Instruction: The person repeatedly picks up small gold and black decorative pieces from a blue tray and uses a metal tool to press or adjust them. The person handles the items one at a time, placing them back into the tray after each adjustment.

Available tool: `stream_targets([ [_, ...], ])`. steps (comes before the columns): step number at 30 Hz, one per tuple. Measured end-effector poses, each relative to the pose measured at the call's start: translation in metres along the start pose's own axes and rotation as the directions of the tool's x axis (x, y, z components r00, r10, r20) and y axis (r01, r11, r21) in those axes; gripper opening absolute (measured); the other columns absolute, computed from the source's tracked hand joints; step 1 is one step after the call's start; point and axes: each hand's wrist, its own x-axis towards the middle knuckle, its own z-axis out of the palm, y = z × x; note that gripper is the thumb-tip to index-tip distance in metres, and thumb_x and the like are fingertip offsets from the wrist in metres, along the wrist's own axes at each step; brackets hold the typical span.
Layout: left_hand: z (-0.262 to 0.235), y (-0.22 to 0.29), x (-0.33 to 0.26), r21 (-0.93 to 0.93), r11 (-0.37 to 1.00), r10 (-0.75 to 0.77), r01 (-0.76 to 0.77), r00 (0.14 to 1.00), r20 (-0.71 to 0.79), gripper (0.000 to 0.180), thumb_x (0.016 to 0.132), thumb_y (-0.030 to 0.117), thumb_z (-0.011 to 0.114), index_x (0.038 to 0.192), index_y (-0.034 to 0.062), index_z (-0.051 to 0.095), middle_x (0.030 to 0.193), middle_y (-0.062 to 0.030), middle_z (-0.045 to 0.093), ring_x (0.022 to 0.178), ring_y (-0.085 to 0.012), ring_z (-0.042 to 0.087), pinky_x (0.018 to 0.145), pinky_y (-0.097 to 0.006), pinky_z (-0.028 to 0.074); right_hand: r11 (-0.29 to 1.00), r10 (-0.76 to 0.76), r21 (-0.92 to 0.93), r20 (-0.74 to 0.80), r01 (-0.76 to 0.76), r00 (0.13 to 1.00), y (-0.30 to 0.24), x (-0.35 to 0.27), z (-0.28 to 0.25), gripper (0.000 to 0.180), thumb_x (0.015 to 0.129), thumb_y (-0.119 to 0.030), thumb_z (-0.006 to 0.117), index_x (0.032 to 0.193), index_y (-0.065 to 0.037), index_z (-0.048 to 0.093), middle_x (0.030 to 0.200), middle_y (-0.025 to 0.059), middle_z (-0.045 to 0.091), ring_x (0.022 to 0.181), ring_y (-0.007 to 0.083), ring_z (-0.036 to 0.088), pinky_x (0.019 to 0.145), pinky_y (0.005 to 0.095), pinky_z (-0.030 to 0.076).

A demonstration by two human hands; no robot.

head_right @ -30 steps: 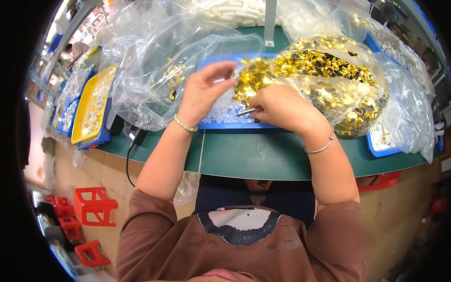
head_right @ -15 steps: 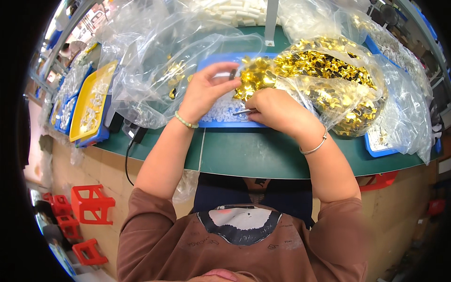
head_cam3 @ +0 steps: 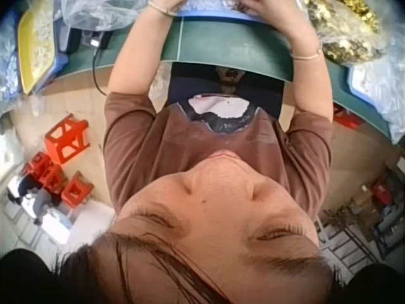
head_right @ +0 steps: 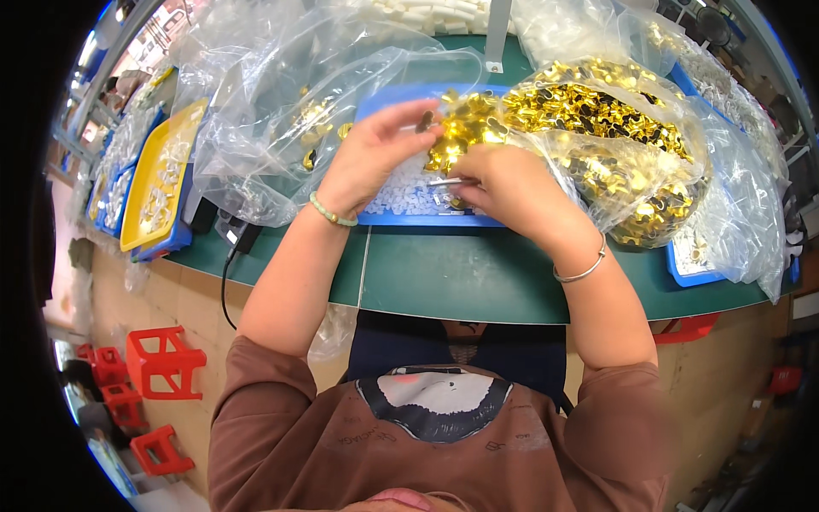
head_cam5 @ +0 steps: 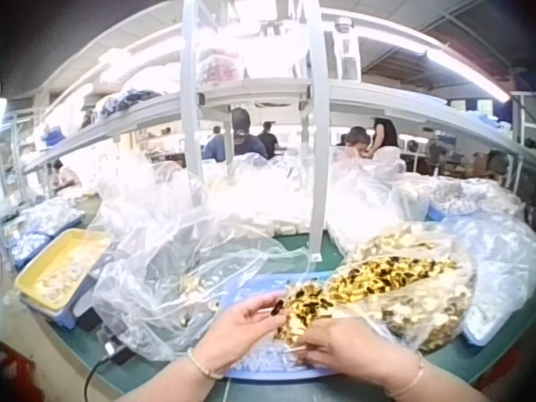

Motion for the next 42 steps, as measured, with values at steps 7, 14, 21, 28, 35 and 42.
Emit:
stream_targets([
  [7, 0.003, 0.000, -0.001, 0.037, 0.999, 0.025, -0.023, 0.999, -0.032, 0.041, 0.086, 0.006, 0.069, 0.125, 0.0011, 0.059, 0.116, -0.0062, 0.064, 0.105, -0.0121, 0.060, 0.094, -0.026, 0.047, 0.999, -0.044, -0.022, -0.004, 0.044, 0.999, -0.009, 0.002, 0.013, 0.016, 0.076, -0.015, 0.072, 0.089, -0.007, 0.068, 0.082, 0.0089, 0.062, 0.081, 0.0301, 0.064, 0.070, 0.0397, 0.051],
  [14, -0.002, 0.000, 0.000, 0.025, 0.998, -0.053, 0.054, 0.996, -0.069, 0.044, 0.085, 0.003, 0.068, 0.127, -0.0005, 0.057, 0.115, -0.0091, 0.065, 0.105, -0.0132, 0.062, 0.093, -0.026, 0.048, 0.991, -0.077, -0.109, 0.034, 0.080, 0.996, -0.007, 0.006, 0.020, 0.012, 0.078, -0.012, 0.070, 0.088, -0.006, 0.067, 0.085, 0.0079, 0.062, 0.076, 0.0292, 0.064, 0.066, 0.0381, 0.052],
  [21, 0.001, 0.005, 0.000, -0.081, 0.987, -0.141, 0.136, 0.988, -0.067, 0.045, 0.087, 0.005, 0.067, 0.129, -0.0037, 0.054, 0.117, -0.0108, 0.064, 0.109, -0.0148, 0.060, 0.096, -0.027, 0.046, 0.995, -0.083, -0.063, -0.019, 0.082, 0.996, -0.004, 0.004, 0.021, 0.010, 0.079, -0.011, 0.069, 0.087, -0.006, 0.066, 0.083, 0.0080, 0.062, 0.076, 0.0302, 0.063, 0.067, 0.0385, 0.052],
  [28, -0.004, 0.001, 0.001, -0.318, 0.932, -0.190, 0.176, 0.982, -0.013, 0.040, 0.091, 0.004, 0.060, 0.129, -0.0061, 0.052, 0.119, -0.0126, 0.062, 0.111, -0.0170, 0.060, 0.102, -0.028, 0.045, 0.990, -0.063, -0.122, 0.039, 0.068, 0.997, 0.000, 0.001, 0.019, 0.012, 0.077, -0.007, 0.068, 0.089, -0.006, 0.068, 0.084, 0.0090, 0.063, 0.077, 0.0305, 0.064, 0.068, 0.0385, 0.052],
  [35, -0.001, 0.003, 0.000, -0.301, 0.942, -0.171, 0.152, 0.985, -0.038, 0.037, 0.093, 0.003, 0.057, 0.129, -0.0063, 0.052, 0.120, -0.0137, 0.062, 0.113, -0.0178, 0.059, 0.102, -0.027, 0.045, 0.996, -0.074, -0.057, -0.036, 0.072, 0.997, 0.004, 0.000, 0.014, 0.015, 0.075, -0.004, 0.068, 0.090, -0.005, 0.067, 0.084, 0.0099, 0.063, 0.078, 0.0309, 0.063, 0.069, 0.0385, 0.051],
  [42, -0.005, -0.001, 0.001, -0.369, 0.915, -0.182, 0.164, 0.983, -0.013, 0.036, 0.094, 0.006, 0.056, 0.128, -0.0059, 0.053, 0.122, -0.0128, 0.061, 0.114, -0.0181, 0.058, 0.101, -0.027, 0.047, 0.979, -0.022, 0.197, -0.168, 0.055, 0.985, -0.003, 0.005, 0.006, 0.018, 0.075, 0.000, 0.067, 0.093, -0.005, 0.067, 0.080, 0.0117, 0.063, 0.074, 0.0282, 0.062, 0.065, 0.0359, 0.049],
])
